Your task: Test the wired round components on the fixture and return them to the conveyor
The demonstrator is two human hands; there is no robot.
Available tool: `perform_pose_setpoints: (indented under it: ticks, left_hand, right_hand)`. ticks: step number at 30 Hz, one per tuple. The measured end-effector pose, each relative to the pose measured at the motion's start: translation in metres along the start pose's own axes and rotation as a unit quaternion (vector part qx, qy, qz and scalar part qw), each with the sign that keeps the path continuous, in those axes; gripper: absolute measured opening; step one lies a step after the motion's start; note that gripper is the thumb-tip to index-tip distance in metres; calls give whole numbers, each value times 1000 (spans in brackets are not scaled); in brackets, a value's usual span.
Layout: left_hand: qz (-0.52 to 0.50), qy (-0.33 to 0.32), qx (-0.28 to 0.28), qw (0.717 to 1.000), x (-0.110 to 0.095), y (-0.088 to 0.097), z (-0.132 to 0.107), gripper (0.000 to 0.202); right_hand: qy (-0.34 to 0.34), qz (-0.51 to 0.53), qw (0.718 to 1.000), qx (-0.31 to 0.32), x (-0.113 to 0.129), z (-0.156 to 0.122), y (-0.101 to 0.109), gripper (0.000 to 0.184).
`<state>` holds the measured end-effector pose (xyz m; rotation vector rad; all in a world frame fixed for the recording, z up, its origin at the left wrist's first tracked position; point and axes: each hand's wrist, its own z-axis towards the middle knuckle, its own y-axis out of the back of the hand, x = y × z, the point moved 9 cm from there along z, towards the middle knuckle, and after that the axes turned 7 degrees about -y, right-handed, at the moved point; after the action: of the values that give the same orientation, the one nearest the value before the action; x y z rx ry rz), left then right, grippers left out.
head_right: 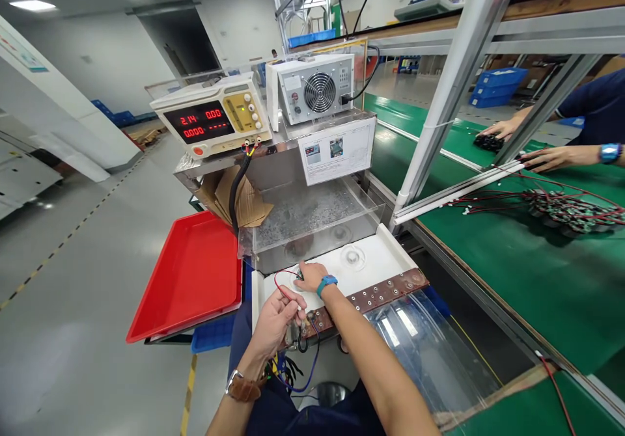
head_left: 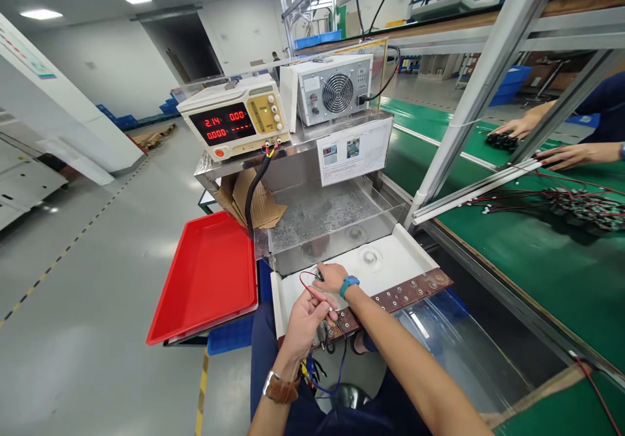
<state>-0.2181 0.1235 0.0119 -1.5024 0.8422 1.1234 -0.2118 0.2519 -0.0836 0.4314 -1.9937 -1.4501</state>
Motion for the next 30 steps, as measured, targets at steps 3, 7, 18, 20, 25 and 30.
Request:
perform_pose_setpoints:
  ticks: [3, 7, 18, 20, 25, 30]
  left_hand:
    - [-5, 7, -5, 1000, 2, 2, 3, 35]
    - [90, 3, -25, 996, 14, 12, 13, 33]
    - [341, 1, -66, 938, 58, 38, 25, 26]
    - [344, 10, -64, 937, 63, 40, 25, 27]
    - [357, 24, -65, 932, 69, 44, 27, 27]
    - [366, 36, -74, 927, 73, 46, 27, 26]
  right_hand:
    - [0, 1, 1000, -2, 0, 0, 2, 43]
    - [4, -3, 1000, -3, 1, 0, 2, 43]
    - [2, -10, 1000, 4, 1, 1, 3, 43]
    - [2, -10, 1000, 4, 1, 0, 4, 43]
    - [5, -6, 1000, 5, 3, -1, 6, 43]
    - [5, 5, 1000, -3, 3, -2, 7, 42]
